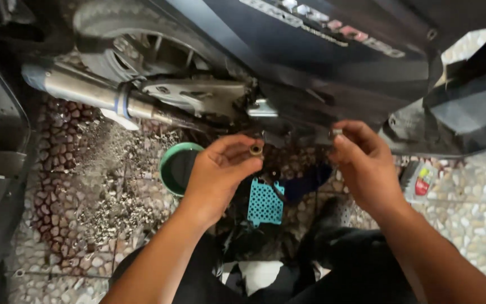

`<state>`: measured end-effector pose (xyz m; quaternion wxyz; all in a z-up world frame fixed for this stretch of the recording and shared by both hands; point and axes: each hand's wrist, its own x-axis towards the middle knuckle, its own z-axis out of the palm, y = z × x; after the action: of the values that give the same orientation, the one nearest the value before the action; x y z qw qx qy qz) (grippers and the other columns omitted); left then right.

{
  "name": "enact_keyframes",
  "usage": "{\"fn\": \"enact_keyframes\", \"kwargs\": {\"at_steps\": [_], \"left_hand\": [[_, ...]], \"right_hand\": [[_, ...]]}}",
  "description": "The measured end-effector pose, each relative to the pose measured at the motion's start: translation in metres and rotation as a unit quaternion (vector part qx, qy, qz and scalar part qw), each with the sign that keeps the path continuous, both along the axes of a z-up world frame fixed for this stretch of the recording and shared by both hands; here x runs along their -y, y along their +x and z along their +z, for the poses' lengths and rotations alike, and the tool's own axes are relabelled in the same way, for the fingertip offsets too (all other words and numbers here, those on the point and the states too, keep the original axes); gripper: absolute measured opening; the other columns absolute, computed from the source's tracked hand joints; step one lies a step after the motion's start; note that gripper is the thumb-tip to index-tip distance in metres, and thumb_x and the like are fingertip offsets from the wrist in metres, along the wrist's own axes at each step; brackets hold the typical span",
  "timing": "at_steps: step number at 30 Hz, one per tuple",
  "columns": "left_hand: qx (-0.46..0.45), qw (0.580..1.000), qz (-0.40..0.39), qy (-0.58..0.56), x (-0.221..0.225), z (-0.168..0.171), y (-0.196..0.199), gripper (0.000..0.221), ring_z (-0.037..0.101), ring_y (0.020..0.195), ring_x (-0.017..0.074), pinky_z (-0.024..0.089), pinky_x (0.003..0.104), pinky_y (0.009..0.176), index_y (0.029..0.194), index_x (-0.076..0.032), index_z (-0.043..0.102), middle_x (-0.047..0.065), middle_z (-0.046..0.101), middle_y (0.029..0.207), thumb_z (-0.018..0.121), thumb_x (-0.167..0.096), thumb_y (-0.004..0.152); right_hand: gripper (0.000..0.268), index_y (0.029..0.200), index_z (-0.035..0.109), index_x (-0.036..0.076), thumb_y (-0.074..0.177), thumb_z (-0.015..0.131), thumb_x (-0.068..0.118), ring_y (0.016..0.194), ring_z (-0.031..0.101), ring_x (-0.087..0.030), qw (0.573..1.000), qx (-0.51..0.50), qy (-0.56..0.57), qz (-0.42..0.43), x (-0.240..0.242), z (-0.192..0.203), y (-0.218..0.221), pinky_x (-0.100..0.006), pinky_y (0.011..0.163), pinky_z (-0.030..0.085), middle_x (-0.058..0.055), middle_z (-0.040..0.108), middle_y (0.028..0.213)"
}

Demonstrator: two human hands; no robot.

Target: The person holds a blue perforated metal plate, cleans it with a cloth, and then cleans a small cylindrical metal part. The person is sitting on the floor next to a motorcycle.

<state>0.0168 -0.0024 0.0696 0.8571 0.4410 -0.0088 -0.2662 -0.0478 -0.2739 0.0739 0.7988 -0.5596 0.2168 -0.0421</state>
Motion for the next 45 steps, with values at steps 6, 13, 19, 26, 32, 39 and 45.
{"fn": "enact_keyframes", "kwargs": {"at_steps": [6, 13, 19, 26, 32, 39, 45], "left_hand": [[-0.019, 0.999, -0.031, -0.004, 0.005, 0.001, -0.003, 0.034, 0.068, 0.116, 0.0239, 0.057, 0.042, 0.104, 0.129, 0.002, 0.065, 0.013, 0.07, 0.126, 0.07, -0.002, 0.095], [-0.004, 0.997, -0.071, 0.004, 0.011, -0.003, -0.007, 0.034, 0.069, 0.115, 0.0242, 0.059, 0.042, 0.104, 0.132, 0.005, 0.064, 0.013, 0.069, 0.128, 0.066, -0.006, 0.1], [0.011, 0.993, -0.092, 0.068, 0.015, -0.006, -0.014, 0.033, 0.071, 0.109, 0.0215, 0.061, 0.039, 0.097, 0.129, 0.003, 0.065, 0.012, 0.071, 0.124, 0.067, -0.003, 0.097], [0.056, 0.989, -0.096, 0.099, 0.007, -0.011, -0.018, 0.033, 0.071, 0.107, 0.0177, 0.058, 0.032, 0.095, 0.125, 0.004, 0.067, 0.011, 0.074, 0.114, 0.072, 0.002, 0.093], [0.056, 0.99, -0.09, 0.095, 0.018, -0.016, -0.017, 0.033, 0.071, 0.104, 0.0159, 0.057, 0.03, 0.093, 0.125, 0.005, 0.068, 0.01, 0.075, 0.111, 0.072, 0.003, 0.092], [0.069, 0.988, -0.105, 0.085, 0.026, -0.024, -0.021, 0.033, 0.072, 0.103, 0.0178, 0.059, 0.032, 0.093, 0.128, 0.005, 0.066, 0.012, 0.075, 0.113, 0.069, 0.0, 0.096], [0.024, 0.992, -0.078, 0.092, 0.024, -0.037, -0.015, 0.03, 0.073, 0.097, 0.0205, 0.061, 0.036, 0.091, 0.127, 0.006, 0.063, 0.013, 0.073, 0.108, 0.061, -0.012, 0.103]], "right_hand": [[0.027, 0.125, 0.063, 0.004, 0.099, 0.069, 0.01, 0.08, 0.059, -0.009, 0.999, 0.033, 0.005, 0.014, 0.01, -0.003, -0.002, -0.025, 0.076, 0.05, 0.0, 0.062, 0.095], [0.029, 0.126, 0.063, 0.004, 0.099, 0.067, 0.014, 0.08, 0.057, -0.007, 0.998, -0.013, -0.045, 0.041, -0.003, 0.008, 0.001, -0.023, 0.069, 0.044, 0.001, 0.061, 0.092], [0.026, 0.122, 0.066, 0.006, 0.098, 0.066, 0.018, 0.079, 0.053, -0.005, 0.988, -0.062, -0.125, 0.066, -0.025, 0.037, -0.004, -0.022, 0.067, 0.041, 0.003, 0.06, 0.09], [0.024, 0.118, 0.068, 0.005, 0.098, 0.068, 0.018, 0.084, 0.056, -0.003, 0.968, -0.009, -0.223, 0.111, -0.048, 0.046, 0.003, -0.022, 0.074, 0.045, 0.004, 0.065, 0.093], [0.023, 0.117, 0.069, 0.004, 0.098, 0.069, 0.017, 0.085, 0.057, -0.003, 0.962, 0.003, -0.24, 0.129, -0.054, 0.05, 0.005, -0.021, 0.075, 0.047, 0.004, 0.067, 0.093], [0.023, 0.116, 0.07, 0.004, 0.097, 0.071, 0.017, 0.082, 0.056, -0.003, 0.955, 0.013, -0.261, 0.137, -0.049, 0.046, 0.009, -0.021, 0.071, 0.047, 0.004, 0.068, 0.093], [0.025, 0.119, 0.071, 0.005, 0.096, 0.071, 0.016, 0.082, 0.058, -0.003, 0.946, 0.028, -0.276, 0.17, -0.05, 0.042, 0.013, -0.021, 0.07, 0.048, 0.004, 0.07, 0.094]]}}
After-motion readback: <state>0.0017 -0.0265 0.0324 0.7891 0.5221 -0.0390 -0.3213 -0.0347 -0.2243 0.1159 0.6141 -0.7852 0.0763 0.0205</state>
